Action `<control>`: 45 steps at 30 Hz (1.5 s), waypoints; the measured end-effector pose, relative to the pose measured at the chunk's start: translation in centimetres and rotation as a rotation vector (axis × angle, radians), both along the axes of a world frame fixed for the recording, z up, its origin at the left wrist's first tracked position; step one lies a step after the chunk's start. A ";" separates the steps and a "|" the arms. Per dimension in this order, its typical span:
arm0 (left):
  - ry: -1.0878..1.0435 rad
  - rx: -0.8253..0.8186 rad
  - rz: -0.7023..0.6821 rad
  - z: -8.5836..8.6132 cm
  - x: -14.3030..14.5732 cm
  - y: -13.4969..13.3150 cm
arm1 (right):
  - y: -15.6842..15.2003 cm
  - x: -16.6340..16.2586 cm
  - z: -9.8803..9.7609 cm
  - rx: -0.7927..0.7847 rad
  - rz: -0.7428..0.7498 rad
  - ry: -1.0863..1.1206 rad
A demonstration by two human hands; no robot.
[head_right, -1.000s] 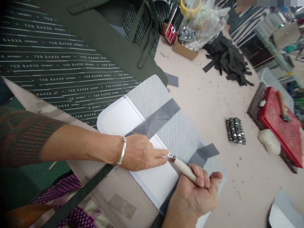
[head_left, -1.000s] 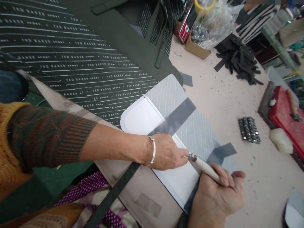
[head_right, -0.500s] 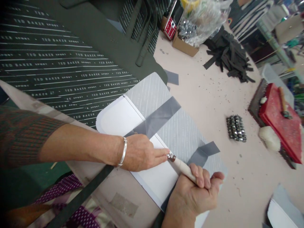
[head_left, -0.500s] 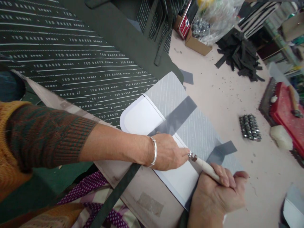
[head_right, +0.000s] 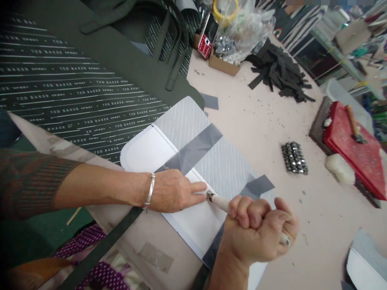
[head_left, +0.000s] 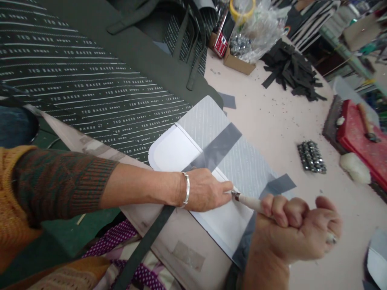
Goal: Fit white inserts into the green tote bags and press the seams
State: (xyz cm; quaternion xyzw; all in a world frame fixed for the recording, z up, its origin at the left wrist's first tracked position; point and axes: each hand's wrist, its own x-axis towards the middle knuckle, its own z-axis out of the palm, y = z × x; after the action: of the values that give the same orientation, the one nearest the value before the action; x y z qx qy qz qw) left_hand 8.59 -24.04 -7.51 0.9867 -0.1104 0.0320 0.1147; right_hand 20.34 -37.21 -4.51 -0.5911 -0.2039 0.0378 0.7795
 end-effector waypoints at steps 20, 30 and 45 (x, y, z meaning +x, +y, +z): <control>-0.050 -0.103 0.003 -0.6 0.0 0.0 | 4.1 -0.8 0.8 -0.459 0.243 -0.398; 0.061 -0.141 -0.020 0.0 -0.2 0.2 | 7.7 -0.8 1.1 -0.803 0.417 -0.544; 0.054 -0.119 0.035 0.4 -0.2 0.1 | 4.7 -1.5 3.9 -0.210 0.075 -0.315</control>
State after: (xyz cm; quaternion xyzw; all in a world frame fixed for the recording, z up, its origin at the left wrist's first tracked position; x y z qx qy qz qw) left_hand 8.34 -23.90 -7.09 0.9805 -0.0880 0.0137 0.1753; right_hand 18.88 -32.50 -0.57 -0.6596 -0.3404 -0.0051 0.6701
